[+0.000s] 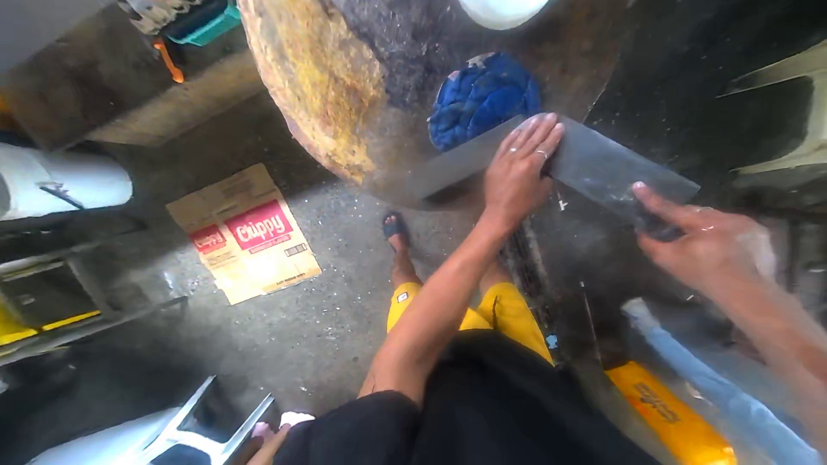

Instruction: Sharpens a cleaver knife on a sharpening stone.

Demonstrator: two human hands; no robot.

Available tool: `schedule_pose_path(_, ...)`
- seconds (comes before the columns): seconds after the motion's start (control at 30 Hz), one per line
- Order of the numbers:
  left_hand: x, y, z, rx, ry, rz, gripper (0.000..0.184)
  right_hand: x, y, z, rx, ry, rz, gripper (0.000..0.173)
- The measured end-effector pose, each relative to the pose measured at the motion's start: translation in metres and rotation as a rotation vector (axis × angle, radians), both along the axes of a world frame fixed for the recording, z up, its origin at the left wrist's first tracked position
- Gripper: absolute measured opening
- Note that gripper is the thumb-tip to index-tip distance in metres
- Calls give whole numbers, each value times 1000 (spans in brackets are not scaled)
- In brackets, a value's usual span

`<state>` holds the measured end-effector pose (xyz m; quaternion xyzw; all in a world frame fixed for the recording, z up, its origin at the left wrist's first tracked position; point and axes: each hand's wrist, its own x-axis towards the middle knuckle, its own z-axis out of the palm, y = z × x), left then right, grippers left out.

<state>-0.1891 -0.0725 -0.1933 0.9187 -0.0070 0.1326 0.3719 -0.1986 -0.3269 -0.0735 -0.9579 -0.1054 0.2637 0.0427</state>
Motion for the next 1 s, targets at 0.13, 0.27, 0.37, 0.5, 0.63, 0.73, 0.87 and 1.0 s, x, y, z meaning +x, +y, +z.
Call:
schedule_pose_path(0.13, -89, 82, 10, 145, 198, 76, 52, -25, 75, -34, 126, 129, 186, 70)
schedule_pose_path(0.27, -157, 158, 24, 319, 277, 244, 50, -46, 146, -80, 318, 252, 351, 71)
schedule_pose_path(0.37, -121, 118, 24, 259, 225, 212, 48, -30, 99, -71, 337, 189, 257, 70)
schedule_pose_path(0.5, -41, 17, 3, 156, 67, 76, 47, -6, 2, -44, 93, 43, 55, 74)
schedule_pose_path(0.63, -62, 60, 13, 195, 197, 27, 54, -5, 54, -45, 66, 75, 68, 76)
schedule_pose_path(0.73, -129, 173, 24, 320, 323, 163, 55, -14, 163, -66, 218, 255, 232, 79)
schedule_pose_path(0.87, -158, 212, 36, 349, 333, 264, 52, -13, 213, -70, 340, 337, 387, 81)
schedule_pose_path(1.0, -96, 107, 27, 169, 199, 102, 54, -13, 92, -63, 219, 189, 156, 79)
